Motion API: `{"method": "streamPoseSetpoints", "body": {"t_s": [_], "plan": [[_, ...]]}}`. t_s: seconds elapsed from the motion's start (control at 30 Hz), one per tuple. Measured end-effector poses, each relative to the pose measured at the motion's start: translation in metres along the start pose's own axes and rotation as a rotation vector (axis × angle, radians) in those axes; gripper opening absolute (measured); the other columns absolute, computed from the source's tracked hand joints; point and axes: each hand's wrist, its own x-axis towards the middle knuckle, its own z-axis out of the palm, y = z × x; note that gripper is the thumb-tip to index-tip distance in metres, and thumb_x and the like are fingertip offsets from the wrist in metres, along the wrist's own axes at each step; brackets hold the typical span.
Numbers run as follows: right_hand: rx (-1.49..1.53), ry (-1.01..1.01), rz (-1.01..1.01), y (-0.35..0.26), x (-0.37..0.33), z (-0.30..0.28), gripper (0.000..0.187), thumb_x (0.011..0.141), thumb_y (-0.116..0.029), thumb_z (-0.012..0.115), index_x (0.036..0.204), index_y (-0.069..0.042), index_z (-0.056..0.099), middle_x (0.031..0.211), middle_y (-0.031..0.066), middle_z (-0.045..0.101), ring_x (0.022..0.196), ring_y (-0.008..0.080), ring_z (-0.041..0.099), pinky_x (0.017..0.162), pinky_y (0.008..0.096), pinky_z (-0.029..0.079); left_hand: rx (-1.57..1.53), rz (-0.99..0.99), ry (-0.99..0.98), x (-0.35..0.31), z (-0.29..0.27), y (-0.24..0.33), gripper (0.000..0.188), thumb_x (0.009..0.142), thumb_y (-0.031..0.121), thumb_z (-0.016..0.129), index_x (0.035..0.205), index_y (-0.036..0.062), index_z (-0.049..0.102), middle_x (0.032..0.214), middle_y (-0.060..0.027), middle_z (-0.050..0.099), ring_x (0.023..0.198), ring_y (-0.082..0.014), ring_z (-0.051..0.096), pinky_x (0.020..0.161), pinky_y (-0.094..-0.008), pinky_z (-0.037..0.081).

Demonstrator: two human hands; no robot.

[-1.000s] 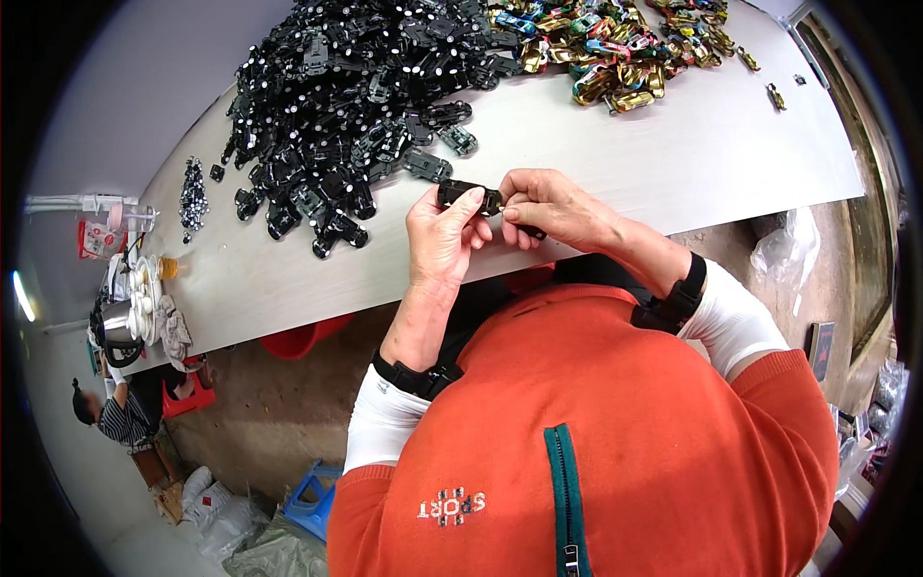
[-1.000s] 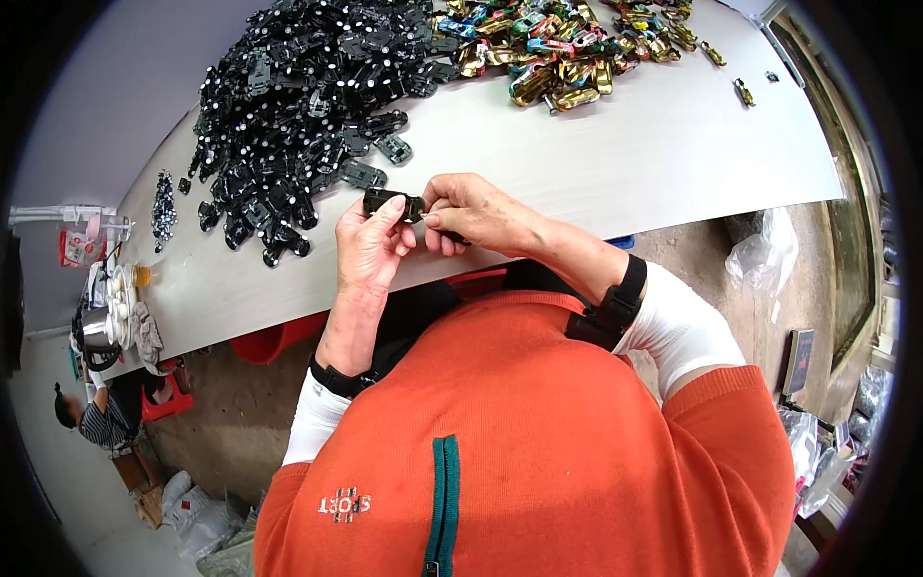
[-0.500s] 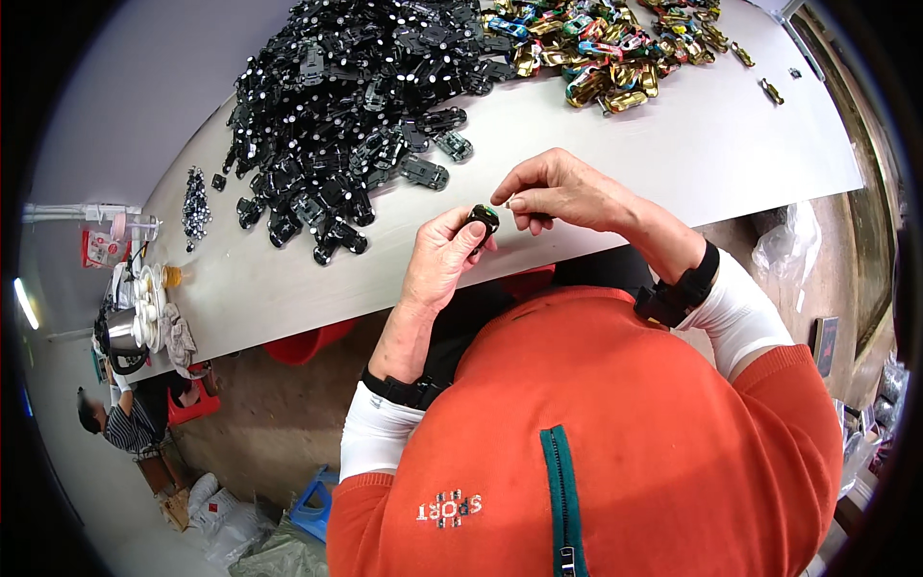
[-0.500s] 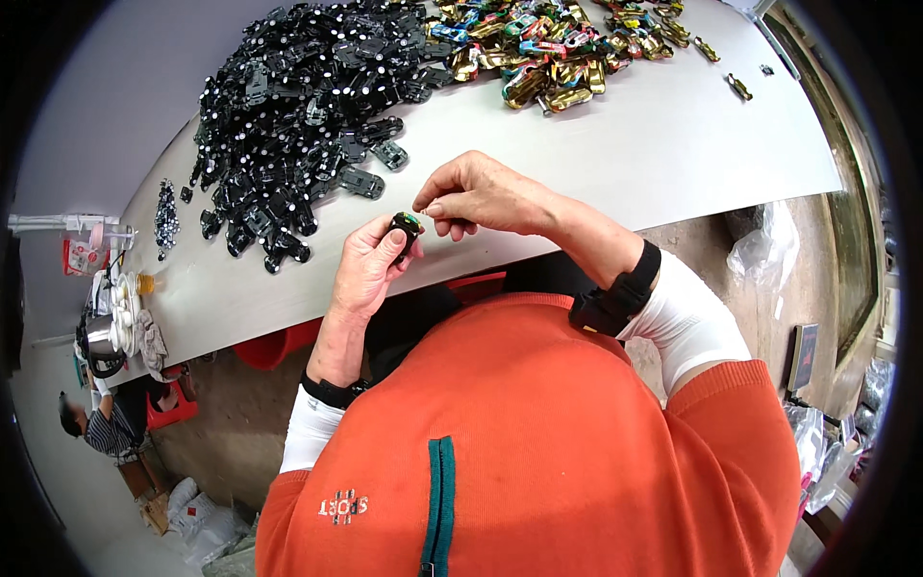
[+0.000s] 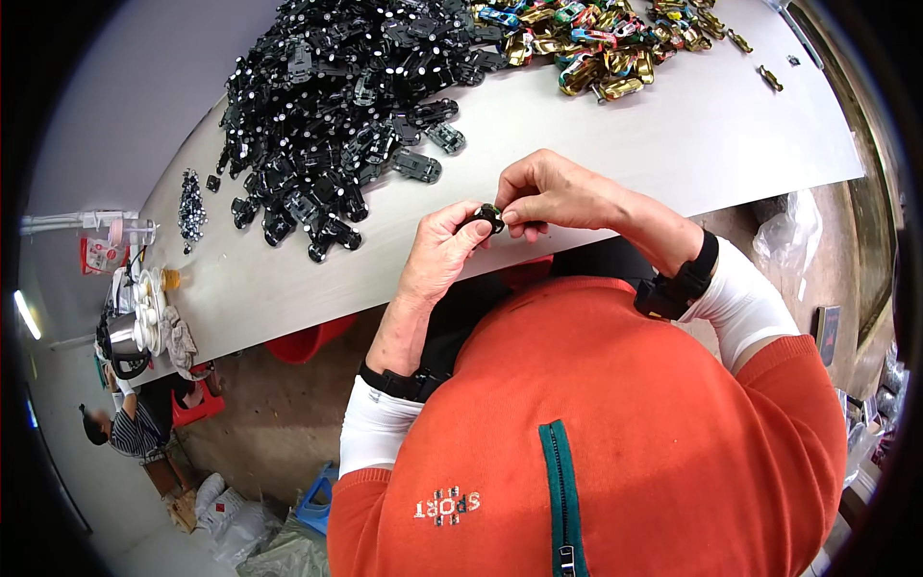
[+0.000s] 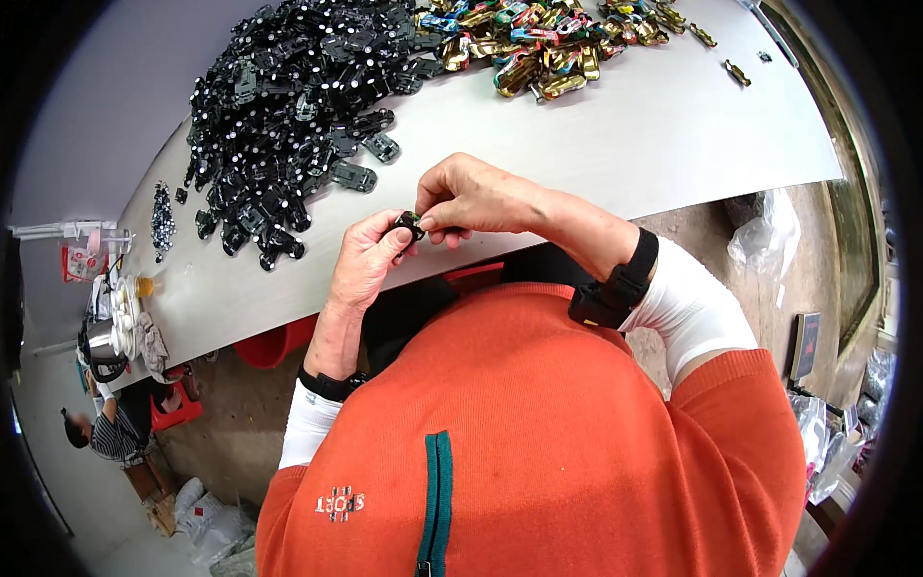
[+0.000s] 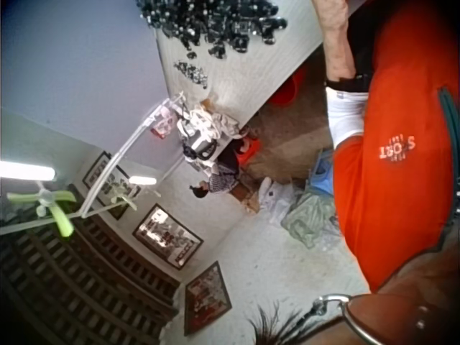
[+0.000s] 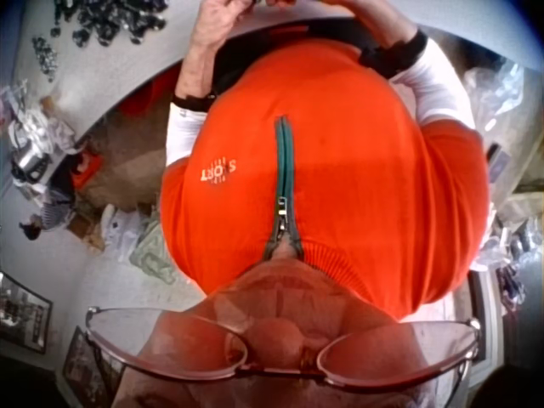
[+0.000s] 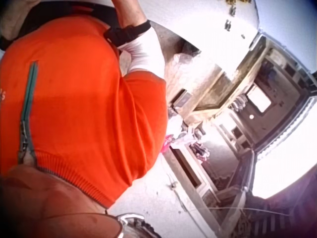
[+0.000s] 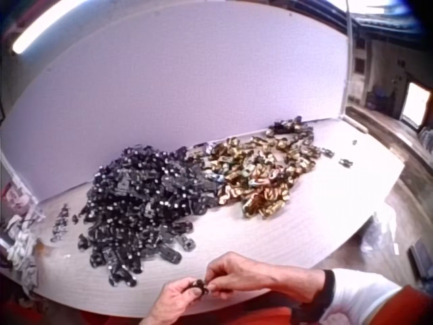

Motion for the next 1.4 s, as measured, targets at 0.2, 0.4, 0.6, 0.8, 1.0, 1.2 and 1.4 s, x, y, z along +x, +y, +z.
{"method": "streamPoseSetpoints", "body": {"t_s": [0.2, 0.4, 0.6, 0.8, 1.0, 1.2, 1.4], "plan": [[-0.235, 0.135, -0.079, 0.01, 0.006, 0.01, 0.007, 0.083, 0.0, 0.056, 0.077, 0.002, 0.059, 0.065, 0.0046, 0.06, 0.057, 0.0097, 0.055, 0.051, 0.0232, 0.046, 0.118, 0.019, 0.114, -0.005, 0.009, -0.003, 0.014, 0.089, 0.014, 0.06, 0.096, 0.0021, 0.063, 0.071, 0.0014, 0.058, 0.057, -0.0023, 0.046, 0.048, -0.0152, 0.034], [-0.168, 0.121, -0.119, 0.02, 0.005, 0.008, 0.01, 0.084, -0.001, 0.054, 0.079, 0.0, 0.062, 0.061, 0.0011, 0.058, 0.054, 0.0075, 0.051, 0.051, 0.0236, 0.044, -0.078, -0.072, 0.112, -0.01, 0.014, 0.0, 0.013, 0.09, 0.015, 0.059, 0.092, 0.0016, 0.061, 0.066, -0.0018, 0.057, 0.048, -0.0036, 0.044, 0.042, -0.0157, 0.032], [-0.21, 0.134, -0.06, 0.015, -0.002, 0.011, 0.011, 0.085, -0.003, 0.054, 0.081, 0.0, 0.064, 0.06, 0.0004, 0.057, 0.054, 0.0065, 0.051, 0.051, 0.0235, 0.043, -0.133, -0.113, 0.107, -0.012, 0.018, -0.001, 0.015, 0.091, 0.015, 0.059, 0.091, 0.001, 0.06, 0.065, -0.0032, 0.056, 0.046, -0.0051, 0.043, 0.04, -0.0164, 0.032], [-0.44, 0.2, -0.158, 0.02, -0.002, 0.018, 0.011, 0.086, -0.006, 0.056, 0.08, 0.0, 0.063, 0.063, 0.0021, 0.06, 0.056, 0.008, 0.055, 0.051, 0.0229, 0.044, -0.079, -0.095, 0.158, -0.015, 0.028, -0.002, 0.015, 0.092, 0.016, 0.057, 0.092, 0.0008, 0.06, 0.064, -0.0036, 0.056, 0.045, -0.0056, 0.043, 0.039, -0.0166, 0.031], [0.171, 0.323, -0.156, 0.027, -0.03, -0.012, 0.016, 0.094, -0.014, 0.049, 0.089, -0.003, 0.058, 0.075, 0.0047, 0.063, 0.058, 0.0093, 0.059, 0.054, 0.0212, 0.045, -0.155, -0.312, -0.136, -0.045, 0.025, -0.001, 0.017, 0.094, 0.019, 0.054, 0.099, 0.0027, 0.058, 0.068, -0.004, 0.057, 0.045, -0.0045, 0.044, 0.038, -0.0171, 0.031], [0.21, 0.568, -0.182, 0.025, -0.062, -0.052, 0.014, 0.096, -0.014, 0.045, 0.097, -0.001, 0.05, 0.079, 0.01, 0.063, 0.061, 0.0139, 0.063, 0.054, 0.0242, 0.05, -0.56, -0.621, 0.011, -0.039, 0.0, -0.104, 0.025, 0.093, 0.022, 0.054, 0.102, -0.0013, 0.049, 0.088, -0.0167, 0.059, 0.07, -0.0223, 0.059, 0.057, -0.0272, 0.05], [-0.481, 0.957, -0.101, 0.061, -0.064, -0.102, 0.014, 0.081, -0.002, 0.055, 0.094, 0.003, 0.059, 0.078, 0.0127, 0.062, 0.068, 0.0191, 0.061, 0.061, 0.0314, 0.05, 0.019, -0.6, -0.021, -0.021, 0.0, -0.132, 0.047, 0.091, 0.024, 0.057, 0.127, -0.0026, 0.04, 0.116, -0.0153, 0.051, 0.099, -0.0248, 0.057, 0.085, -0.0376, 0.049]]}}
